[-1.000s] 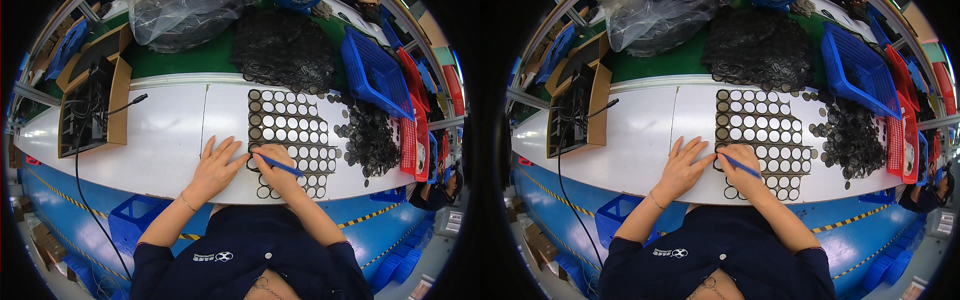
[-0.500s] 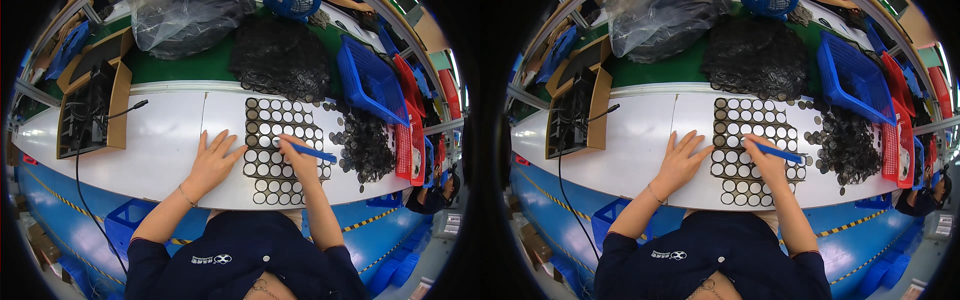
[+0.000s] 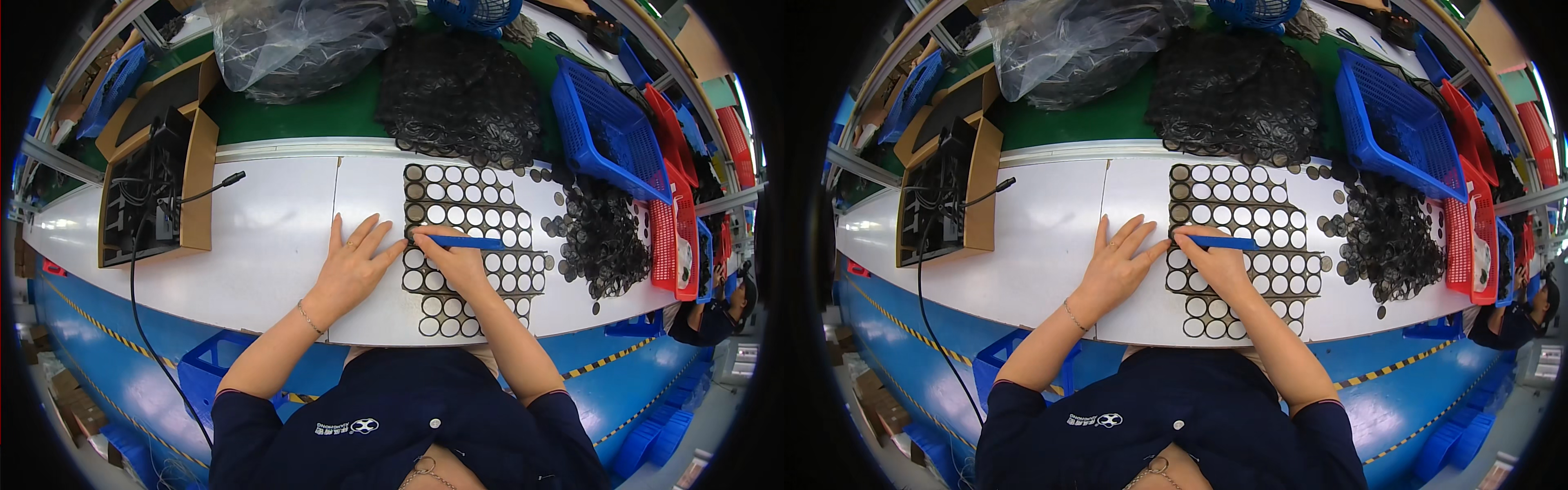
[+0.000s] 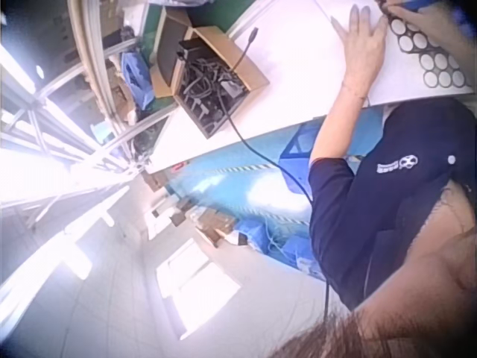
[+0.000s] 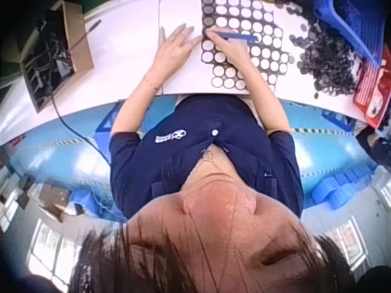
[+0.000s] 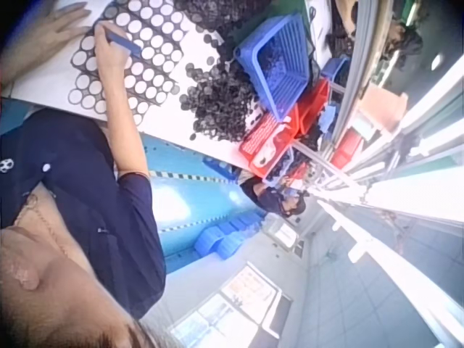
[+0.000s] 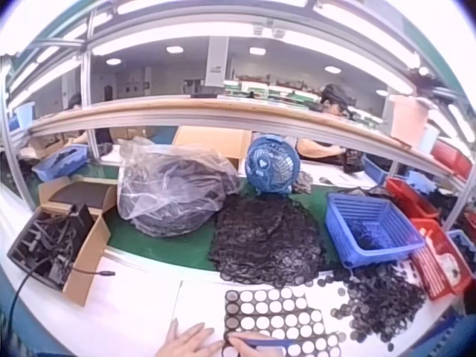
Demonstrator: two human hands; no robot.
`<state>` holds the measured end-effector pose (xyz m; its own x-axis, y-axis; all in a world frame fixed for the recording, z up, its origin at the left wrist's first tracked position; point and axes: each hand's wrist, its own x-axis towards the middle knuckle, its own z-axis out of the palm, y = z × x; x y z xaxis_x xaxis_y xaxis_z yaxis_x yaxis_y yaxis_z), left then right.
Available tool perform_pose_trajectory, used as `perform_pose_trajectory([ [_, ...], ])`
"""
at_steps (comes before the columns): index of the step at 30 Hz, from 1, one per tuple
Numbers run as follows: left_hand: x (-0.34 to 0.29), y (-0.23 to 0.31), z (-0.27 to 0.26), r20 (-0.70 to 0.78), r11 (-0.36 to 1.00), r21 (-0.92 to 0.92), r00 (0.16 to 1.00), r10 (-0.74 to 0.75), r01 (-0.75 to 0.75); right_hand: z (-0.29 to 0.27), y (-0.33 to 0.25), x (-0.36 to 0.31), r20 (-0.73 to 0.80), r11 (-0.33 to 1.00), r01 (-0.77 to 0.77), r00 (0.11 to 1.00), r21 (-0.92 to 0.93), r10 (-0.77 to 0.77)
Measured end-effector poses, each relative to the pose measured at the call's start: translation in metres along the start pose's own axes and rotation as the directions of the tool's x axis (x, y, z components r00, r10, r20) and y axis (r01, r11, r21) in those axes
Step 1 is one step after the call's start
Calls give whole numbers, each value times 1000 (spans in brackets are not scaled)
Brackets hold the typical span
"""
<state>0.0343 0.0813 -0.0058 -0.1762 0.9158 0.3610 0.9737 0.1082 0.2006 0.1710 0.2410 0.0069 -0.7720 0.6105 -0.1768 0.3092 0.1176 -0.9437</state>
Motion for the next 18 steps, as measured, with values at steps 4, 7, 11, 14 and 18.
perform_pose_trajectory([
  [4,1,0,0,3,1000,3,1000,1,-1,2,-2,-1,-35,996,62,997,-65,-64],
  [7,4,1,0,0,1000,-5,1000,6,-6,9,3,-4,-34,669,489,793,-560,-608],
  [11,3,-1,0,7,1000,-8,1000,-10,10,-5,-5,2,60,385,552,624,-740,-779],
  [14,2,0,-3,-14,999,-29,1000,-20,19,-102,12,16,-213,347,166,532,-923,-820],
  [18,7,-5,3,-7,998,-50,1000,-26,26,-156,37,-5,-439,502,-81,615,-861,-655],
])
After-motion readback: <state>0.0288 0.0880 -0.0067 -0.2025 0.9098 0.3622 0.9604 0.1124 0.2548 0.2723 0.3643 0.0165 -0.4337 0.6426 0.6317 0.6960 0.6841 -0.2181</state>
